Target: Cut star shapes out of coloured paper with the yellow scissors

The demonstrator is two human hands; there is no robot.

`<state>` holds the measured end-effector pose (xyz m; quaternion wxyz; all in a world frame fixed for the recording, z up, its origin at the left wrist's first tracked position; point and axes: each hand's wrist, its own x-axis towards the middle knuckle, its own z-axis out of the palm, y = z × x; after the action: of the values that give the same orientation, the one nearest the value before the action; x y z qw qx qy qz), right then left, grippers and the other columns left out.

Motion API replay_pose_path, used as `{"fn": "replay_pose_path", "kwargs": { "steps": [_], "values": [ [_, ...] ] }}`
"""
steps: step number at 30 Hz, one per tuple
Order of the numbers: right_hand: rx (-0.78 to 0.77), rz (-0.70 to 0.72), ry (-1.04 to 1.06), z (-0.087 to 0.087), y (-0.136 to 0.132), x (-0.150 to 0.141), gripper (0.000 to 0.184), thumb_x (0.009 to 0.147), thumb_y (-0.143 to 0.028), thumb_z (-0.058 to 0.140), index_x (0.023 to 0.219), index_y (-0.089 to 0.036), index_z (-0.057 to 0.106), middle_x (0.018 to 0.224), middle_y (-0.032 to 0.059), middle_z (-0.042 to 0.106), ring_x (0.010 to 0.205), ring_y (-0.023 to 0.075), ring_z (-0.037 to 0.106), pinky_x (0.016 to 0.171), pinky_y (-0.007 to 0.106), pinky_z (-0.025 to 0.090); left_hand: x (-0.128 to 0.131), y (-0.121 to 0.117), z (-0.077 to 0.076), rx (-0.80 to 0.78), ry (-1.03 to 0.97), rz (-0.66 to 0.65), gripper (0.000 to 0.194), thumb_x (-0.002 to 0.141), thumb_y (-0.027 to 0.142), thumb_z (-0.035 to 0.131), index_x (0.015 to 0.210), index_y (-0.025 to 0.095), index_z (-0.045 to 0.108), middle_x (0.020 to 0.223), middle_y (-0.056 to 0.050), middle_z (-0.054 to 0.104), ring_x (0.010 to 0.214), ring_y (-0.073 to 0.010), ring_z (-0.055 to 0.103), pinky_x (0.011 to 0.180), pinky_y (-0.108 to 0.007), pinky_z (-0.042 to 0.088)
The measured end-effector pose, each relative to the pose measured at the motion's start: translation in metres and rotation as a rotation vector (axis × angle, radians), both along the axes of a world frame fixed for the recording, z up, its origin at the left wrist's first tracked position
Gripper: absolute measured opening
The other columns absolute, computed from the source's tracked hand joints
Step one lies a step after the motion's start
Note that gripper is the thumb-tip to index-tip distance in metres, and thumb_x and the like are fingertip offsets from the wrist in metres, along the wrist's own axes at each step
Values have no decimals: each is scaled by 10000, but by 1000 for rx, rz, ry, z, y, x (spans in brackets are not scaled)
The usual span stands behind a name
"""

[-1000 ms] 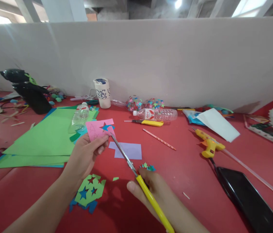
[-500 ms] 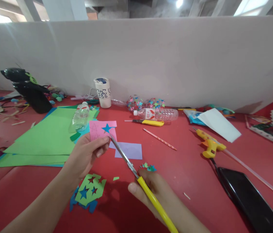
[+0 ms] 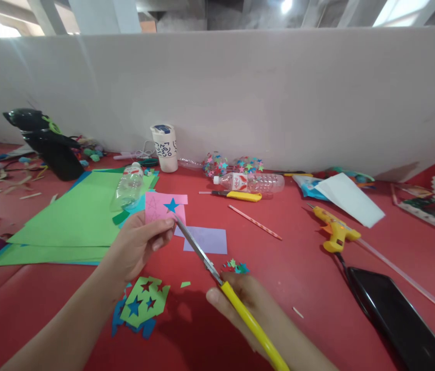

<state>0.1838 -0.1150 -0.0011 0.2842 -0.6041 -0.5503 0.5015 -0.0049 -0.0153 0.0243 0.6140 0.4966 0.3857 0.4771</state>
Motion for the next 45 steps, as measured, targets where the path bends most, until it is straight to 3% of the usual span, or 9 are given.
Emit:
{"fn": "replay_pose_path", "kwargs": {
  "steps": [6,16,23,29,37,45],
  "values": [
    [-53,11,-17,3,5,0,473,749,-679,485,758,-206,501,548,-70,333,405,87,281,339,219,225,0,2,1,-13,-18,-14,189,720,227,641,571,126,583,495,35,542,385,-12,376,401,-160,251],
    [39,26,-26,3,5,0,435,790,-647,450,693,-224,430,557,-81,244,489,104,208,413,227,162,2,0,-1,-158,-220,-41,132,708,198,676,632,127,595,543,36,557,406,-3,390,433,-137,309],
    [91,-29,-139,8,7,-3,389,782,-548,492,608,-229,354,588,-64,286,516,113,317,455,233,255,5,-1,-2,2,-42,98,142,705,242,670,630,147,595,509,32,559,457,-54,472,485,-180,377],
    [47,52,-142,6,9,0,372,817,-539,448,630,-231,357,567,-71,260,503,111,252,431,238,183,3,0,2,-12,-8,101,146,677,242,676,604,135,608,498,37,549,422,-42,449,445,-176,354],
    [31,82,-163,8,10,1,358,823,-533,433,658,-221,374,591,-61,291,532,115,279,462,246,202,2,1,3,-26,-2,104,146,640,246,686,573,142,608,471,43,543,403,-42,436,426,-180,341],
    [74,70,-151,7,11,-1,454,783,-636,434,622,-231,310,619,-59,248,552,126,285,505,259,224,1,2,4,-41,5,103,144,622,252,688,562,144,614,462,46,528,395,-41,410,422,-189,321]
  ]
}}
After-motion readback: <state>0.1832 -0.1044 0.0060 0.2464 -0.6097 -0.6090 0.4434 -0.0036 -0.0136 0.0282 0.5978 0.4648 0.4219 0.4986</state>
